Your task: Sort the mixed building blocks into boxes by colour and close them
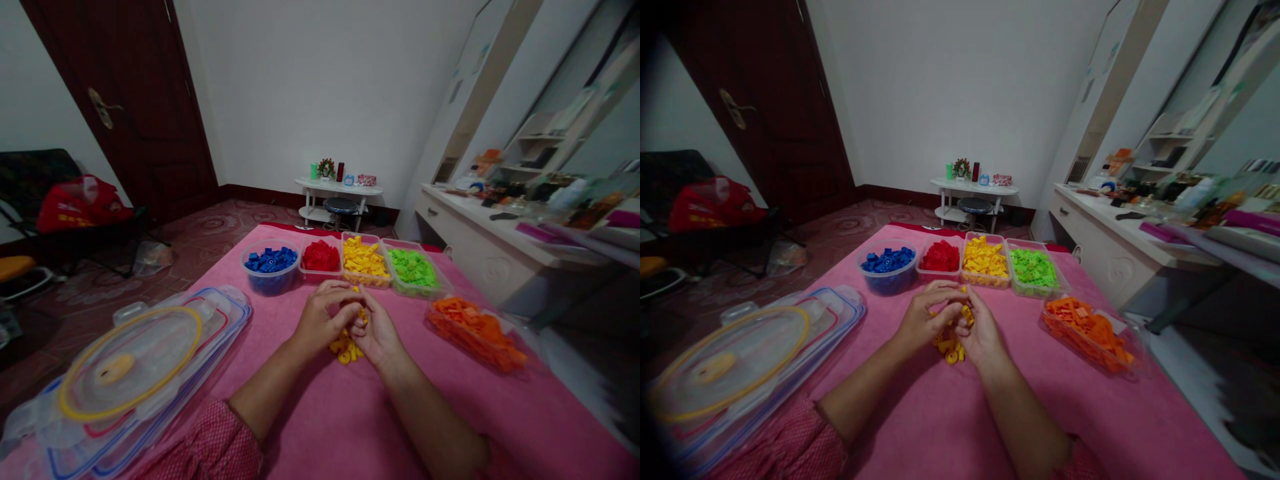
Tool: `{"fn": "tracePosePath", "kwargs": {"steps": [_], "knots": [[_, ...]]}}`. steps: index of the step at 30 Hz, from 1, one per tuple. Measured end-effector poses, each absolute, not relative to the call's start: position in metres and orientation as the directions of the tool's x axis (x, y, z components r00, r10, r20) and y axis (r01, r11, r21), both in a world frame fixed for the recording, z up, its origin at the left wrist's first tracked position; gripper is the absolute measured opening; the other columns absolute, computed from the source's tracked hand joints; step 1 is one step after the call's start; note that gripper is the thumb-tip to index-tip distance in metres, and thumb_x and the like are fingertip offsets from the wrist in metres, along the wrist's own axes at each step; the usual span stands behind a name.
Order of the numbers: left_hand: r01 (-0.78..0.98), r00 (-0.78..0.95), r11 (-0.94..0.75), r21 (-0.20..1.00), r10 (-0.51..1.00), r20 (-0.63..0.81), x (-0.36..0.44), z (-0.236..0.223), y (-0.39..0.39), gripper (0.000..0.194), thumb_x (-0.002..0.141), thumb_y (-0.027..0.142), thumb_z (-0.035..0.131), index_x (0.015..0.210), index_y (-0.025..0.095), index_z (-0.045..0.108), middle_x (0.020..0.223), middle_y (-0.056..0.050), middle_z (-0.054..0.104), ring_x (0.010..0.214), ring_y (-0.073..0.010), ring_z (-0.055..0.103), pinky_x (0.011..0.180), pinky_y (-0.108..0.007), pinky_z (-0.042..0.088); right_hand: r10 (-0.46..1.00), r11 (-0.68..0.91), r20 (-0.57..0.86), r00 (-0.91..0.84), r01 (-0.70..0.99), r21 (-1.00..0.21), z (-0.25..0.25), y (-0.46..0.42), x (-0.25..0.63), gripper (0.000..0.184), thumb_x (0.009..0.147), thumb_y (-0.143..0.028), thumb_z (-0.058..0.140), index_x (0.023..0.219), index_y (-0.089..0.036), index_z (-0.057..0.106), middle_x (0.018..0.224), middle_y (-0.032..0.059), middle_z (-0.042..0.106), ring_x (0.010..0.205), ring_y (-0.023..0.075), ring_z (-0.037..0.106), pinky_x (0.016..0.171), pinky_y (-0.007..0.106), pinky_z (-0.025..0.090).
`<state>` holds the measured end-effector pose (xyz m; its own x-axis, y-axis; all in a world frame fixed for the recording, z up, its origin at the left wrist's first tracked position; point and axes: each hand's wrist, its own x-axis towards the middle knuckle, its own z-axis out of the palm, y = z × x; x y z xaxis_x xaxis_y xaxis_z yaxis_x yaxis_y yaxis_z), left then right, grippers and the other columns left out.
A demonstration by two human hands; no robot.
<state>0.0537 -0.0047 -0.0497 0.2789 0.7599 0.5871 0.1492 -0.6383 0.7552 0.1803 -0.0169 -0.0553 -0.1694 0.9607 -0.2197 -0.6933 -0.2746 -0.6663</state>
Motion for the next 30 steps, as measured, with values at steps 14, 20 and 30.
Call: {"fn": "tracePosePath", "kwargs": {"steps": [14,20,30], "knots": [[0.329,0.068,-0.280,0.902,0.960,0.273,0.021,-0.121,0.043,0.029,0.082,0.034,0.052,0.078,0.015,0.072,0.077,-0.006,0.071,0.074,-0.0175,0.063,0.068,-0.026,0.047,0.970,-0.118,-0.141,0.197,-0.123,-0.985,-0.008,0.087,0.228,0.016,0.085,-0.031,0.054,0.077,-0.019,0.047,0.059,-0.0008,0.057,0.039,0.0057,0.042,0.033,0.013,0.029],[0.342,0.110,-0.308,0.888,0.951,0.288,0.020,-0.125,0.046,0.030,0.083,0.034,0.050,0.080,0.015,0.073,0.079,-0.006,0.071,0.072,-0.0165,0.063,0.067,-0.025,0.046,0.966,0.031,0.093,0.240,0.251,-0.967,0.001,0.096,0.231,0.023,0.062,-0.008,0.071,0.083,-0.017,0.065,0.090,0.0037,0.066,0.087,0.0164,0.060,0.078,0.027,0.047],[0.142,0.004,-0.282,0.949,0.959,0.284,0.019,-0.114,0.043,0.027,0.081,0.033,0.054,0.080,0.011,0.070,0.077,-0.006,0.072,0.072,-0.0164,0.065,0.067,-0.024,0.047,0.898,0.439,0.235,-0.372,0.792,-0.424,-0.082,0.005,0.165,0.019,0.079,-0.017,0.059,0.094,-0.021,0.070,0.094,0.0047,0.065,0.084,0.0155,0.059,0.075,0.026,0.043]]}}
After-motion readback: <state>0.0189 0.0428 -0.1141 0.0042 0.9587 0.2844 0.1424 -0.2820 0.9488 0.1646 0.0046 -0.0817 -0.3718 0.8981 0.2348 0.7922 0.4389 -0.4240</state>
